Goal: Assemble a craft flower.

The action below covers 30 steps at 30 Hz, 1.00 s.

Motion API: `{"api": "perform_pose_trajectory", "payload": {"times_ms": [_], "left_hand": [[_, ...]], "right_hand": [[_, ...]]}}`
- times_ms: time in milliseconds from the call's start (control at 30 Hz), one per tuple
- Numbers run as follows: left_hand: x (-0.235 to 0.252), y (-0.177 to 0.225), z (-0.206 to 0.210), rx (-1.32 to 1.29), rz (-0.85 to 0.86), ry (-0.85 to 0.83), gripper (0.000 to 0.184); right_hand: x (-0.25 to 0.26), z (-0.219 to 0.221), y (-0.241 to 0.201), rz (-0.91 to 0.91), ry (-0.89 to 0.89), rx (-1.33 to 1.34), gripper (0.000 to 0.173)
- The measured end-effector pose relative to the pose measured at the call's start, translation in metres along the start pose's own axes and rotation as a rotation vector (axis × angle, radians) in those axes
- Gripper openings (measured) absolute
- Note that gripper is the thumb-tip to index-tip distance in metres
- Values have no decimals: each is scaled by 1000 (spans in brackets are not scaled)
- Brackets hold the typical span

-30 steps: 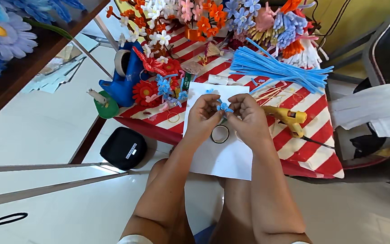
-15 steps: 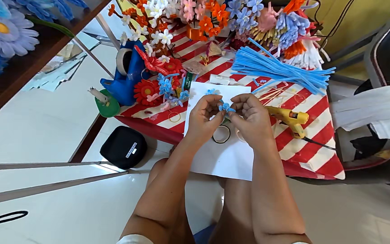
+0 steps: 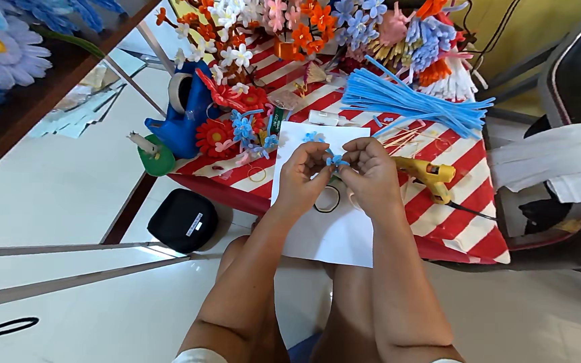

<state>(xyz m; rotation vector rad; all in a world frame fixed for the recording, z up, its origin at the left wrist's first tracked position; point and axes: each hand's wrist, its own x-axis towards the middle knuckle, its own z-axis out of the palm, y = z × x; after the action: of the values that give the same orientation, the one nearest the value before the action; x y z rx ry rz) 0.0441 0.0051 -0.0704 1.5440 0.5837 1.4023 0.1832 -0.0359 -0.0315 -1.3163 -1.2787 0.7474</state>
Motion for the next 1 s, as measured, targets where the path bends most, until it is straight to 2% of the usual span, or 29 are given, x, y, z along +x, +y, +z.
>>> {"api": "perform_pose_trajectory", "payload": {"times_ms": [100,133,200,267,367,433,467,567,733,1000], "left_hand": [[0,1,0,-3,-15,-7,38],[0,5,1,3,-53,-1,34],[3,15,3,18,-211,40,13],[5,15,1,29,-278,7,11],[2,14,3,-30,-204,40,13],[-1,4,-1,-81,-55,-46,37],[-1,-1,-3,-99,-24,-53,39],[-1,-3,-3,-88,-50,15,21],[-1,1,0,-30,-69,56,9],[-1,3,0,15,-155,50,5]], "right_hand": [[0,1,1,-8,11,1,33],[0,1,1,-4,14,0,33],[0,1,-1,9,14,-8,33],[0,2,-1,15,13,-16,33],[0,1,0,12,13,-24,33],[1,0,1,2,12,-26,33],[1,-1,2,5,12,-23,33],[1,-1,1,17,6,-15,33],[0,1,2,-19,-9,-22,33],[2,-1,3,-9,9,-24,32]]}}
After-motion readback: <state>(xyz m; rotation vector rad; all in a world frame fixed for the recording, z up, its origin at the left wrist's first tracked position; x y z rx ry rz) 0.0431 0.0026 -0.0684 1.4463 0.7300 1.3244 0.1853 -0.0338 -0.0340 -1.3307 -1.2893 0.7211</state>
